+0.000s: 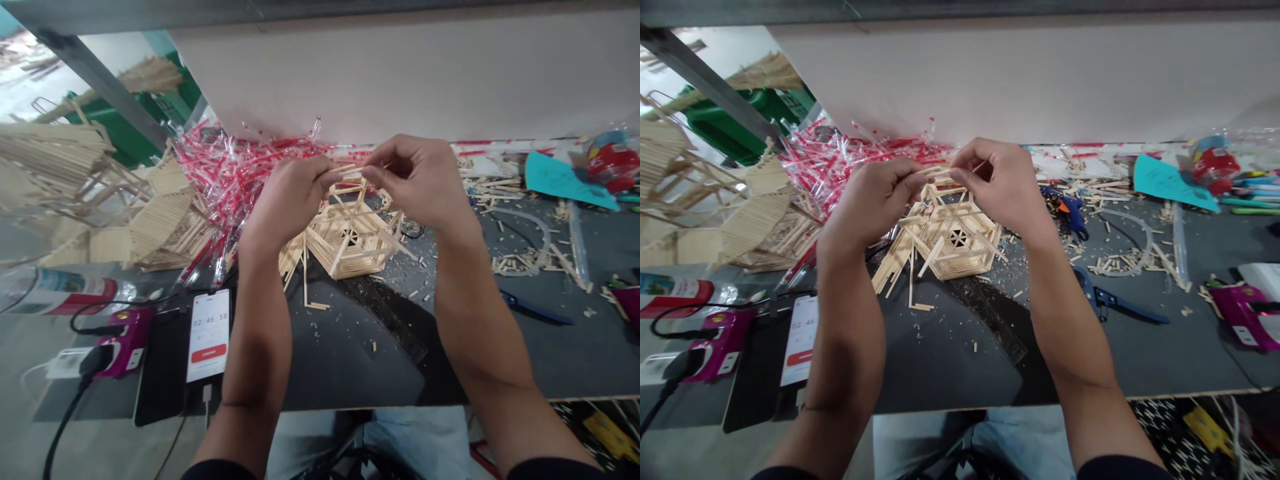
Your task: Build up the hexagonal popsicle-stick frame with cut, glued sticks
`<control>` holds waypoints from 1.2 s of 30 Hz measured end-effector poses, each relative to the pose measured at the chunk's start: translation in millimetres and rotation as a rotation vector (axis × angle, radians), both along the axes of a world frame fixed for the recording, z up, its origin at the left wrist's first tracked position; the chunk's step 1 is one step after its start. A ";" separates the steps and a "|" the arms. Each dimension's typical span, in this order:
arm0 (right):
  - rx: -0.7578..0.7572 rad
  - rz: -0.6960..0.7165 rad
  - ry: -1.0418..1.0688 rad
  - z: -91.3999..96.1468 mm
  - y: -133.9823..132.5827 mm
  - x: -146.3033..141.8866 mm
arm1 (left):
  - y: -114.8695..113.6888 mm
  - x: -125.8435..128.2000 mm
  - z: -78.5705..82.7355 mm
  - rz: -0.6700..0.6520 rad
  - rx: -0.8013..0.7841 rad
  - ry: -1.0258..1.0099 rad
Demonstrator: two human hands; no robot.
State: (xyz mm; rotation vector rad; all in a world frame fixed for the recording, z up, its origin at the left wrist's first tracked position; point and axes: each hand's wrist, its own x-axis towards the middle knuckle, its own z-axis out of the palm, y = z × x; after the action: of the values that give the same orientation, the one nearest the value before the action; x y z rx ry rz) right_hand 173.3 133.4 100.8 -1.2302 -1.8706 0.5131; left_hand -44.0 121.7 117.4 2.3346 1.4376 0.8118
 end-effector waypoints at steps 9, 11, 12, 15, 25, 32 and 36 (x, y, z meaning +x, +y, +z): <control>0.067 0.036 -0.165 -1.6 0.3 -9.3 | 4.2 -0.6 -4.6 0.040 -0.013 0.040; 0.076 0.029 -0.179 -6.0 4.2 -10.1 | 5.5 -1.1 -6.4 0.041 -0.007 0.044; 0.080 0.025 -0.190 -8.3 6.2 -10.4 | 6.2 -1.4 -7.3 0.041 -0.005 0.044; 0.097 0.010 -0.211 -13.1 10.0 -11.9 | 8.3 -2.0 -9.6 0.047 -0.005 0.043; 0.109 -0.024 -0.250 -29.9 25.9 -8.0 | 13.7 -6.0 -19.6 0.108 0.005 0.008; 0.108 -0.083 -0.299 -44.3 38.4 -1.7 | 16.8 -6.7 -24.8 0.146 0.007 0.002; 0.124 -0.070 -0.320 -48.8 42.0 -0.4 | 16.5 -6.6 -23.8 0.097 -0.030 -0.006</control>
State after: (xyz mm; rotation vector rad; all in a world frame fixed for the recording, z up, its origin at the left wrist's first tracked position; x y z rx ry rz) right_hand 172.9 175.4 51.9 -1.3490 -2.0792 0.1646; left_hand -50.6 138.2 93.5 2.2534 1.5606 0.8151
